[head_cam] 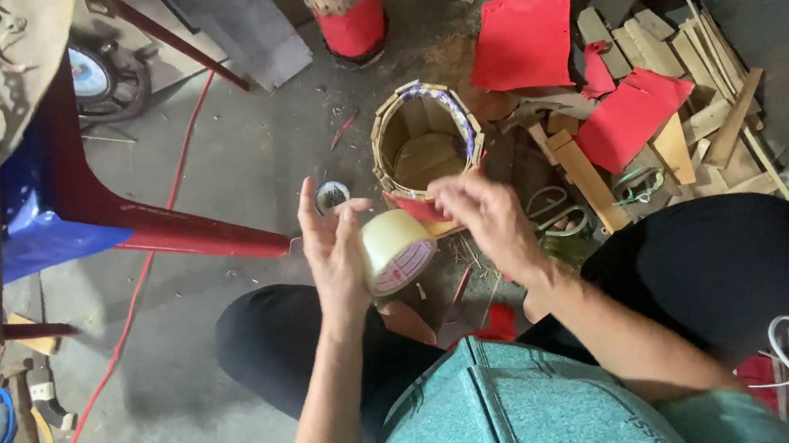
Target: Applying adhesive tape and red decorative paper to the exterior of a wooden drum shell.
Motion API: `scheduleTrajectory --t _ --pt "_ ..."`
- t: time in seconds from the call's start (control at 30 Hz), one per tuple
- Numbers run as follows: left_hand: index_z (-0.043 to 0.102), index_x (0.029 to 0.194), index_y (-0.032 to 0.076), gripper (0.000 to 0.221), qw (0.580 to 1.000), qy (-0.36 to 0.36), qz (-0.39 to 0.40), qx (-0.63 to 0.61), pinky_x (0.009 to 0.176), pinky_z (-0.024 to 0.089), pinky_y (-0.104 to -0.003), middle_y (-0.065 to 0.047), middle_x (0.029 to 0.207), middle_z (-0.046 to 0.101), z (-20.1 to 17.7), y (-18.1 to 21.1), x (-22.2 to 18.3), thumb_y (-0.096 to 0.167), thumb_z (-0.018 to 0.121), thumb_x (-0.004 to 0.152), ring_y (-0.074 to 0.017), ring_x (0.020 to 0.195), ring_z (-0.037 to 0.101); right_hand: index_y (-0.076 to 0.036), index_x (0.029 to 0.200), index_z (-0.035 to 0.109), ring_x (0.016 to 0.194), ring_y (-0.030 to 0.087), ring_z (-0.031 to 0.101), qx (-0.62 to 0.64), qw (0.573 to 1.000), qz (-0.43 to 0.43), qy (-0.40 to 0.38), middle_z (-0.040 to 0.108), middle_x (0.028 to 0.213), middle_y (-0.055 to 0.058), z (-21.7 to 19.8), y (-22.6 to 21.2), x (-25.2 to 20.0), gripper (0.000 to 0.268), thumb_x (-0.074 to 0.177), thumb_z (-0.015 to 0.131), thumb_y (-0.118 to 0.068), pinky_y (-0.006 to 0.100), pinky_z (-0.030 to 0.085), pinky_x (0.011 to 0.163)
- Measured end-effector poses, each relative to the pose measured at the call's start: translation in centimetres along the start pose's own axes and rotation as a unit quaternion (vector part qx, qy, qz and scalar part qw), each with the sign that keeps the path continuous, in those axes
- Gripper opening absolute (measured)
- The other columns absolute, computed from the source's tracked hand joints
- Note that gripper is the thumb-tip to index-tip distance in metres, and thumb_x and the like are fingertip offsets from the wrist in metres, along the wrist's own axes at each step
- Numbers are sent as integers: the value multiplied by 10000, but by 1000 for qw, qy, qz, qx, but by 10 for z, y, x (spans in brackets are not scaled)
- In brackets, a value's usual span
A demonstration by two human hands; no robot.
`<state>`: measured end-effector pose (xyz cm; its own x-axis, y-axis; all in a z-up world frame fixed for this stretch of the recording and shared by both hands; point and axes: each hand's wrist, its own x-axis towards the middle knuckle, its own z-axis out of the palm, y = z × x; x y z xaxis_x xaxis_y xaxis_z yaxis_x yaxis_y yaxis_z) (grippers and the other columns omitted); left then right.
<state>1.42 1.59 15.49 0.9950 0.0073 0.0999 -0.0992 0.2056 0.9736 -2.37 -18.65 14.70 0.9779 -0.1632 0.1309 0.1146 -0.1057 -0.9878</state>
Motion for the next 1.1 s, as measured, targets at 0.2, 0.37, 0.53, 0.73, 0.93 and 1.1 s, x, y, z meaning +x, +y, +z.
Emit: scheduleTrajectory --t 0.2,0.37,0.53,0.73,0.93,1.1 --pt "206 1636 142 620 991 -1 94 97 633 554 -238 -179 1026 702 33 -1 5 107 483 1082 -153 792 647 -84 1097 781 1095 253 693 -16 999 -45 18 750 1145 123 -1 -1 -9 187 999 666 -194 388 520 969" --pt "387 1527 148 507 990 94 42 96 652 570 -233 -111 916 703 29 4 28 85 546 1049 -117 785 641 -95 1162 768 1061 241 671 10 999 -25 37 724 1147 114 2 8 1 213 1010 646 -183 376 535 946" --pt "529 1408 159 368 964 263 -22 -26 641 616 -242 -79 838 689 -5 -19 77 168 615 1049 -120 761 694 -68 1215 724 959 229 663 85 992 64 74 686 1110 136 -5 36 24 238 1034 620 -181 366 602 801" --pt "356 1542 121 745 924 379 -41 22 998 528 -582 -344 1356 375 -82 -107 115 95 818 958 -405 1210 562 -76 1248 640 882 103 630 256 914 225 219 643 1044 12 -20 60 58 265 1022 575 -197 204 573 714" --pt "526 1297 147 745 936 291 14 200 877 496 -365 -44 1015 572 -206 -324 86 -177 762 668 -169 942 574 -91 1250 638 819 76 667 272 897 239 254 666 976 -9 -9 62 69 255 1016 600 -183 196 606 664" --pt "444 1524 145 776 748 124 -145 635 1019 414 -488 -238 1237 634 -165 -322 65 -87 660 815 -391 1100 629 -107 1258 634 880 100 641 202 899 209 328 636 1019 6 -17 95 69 245 1037 567 -188 204 587 693"
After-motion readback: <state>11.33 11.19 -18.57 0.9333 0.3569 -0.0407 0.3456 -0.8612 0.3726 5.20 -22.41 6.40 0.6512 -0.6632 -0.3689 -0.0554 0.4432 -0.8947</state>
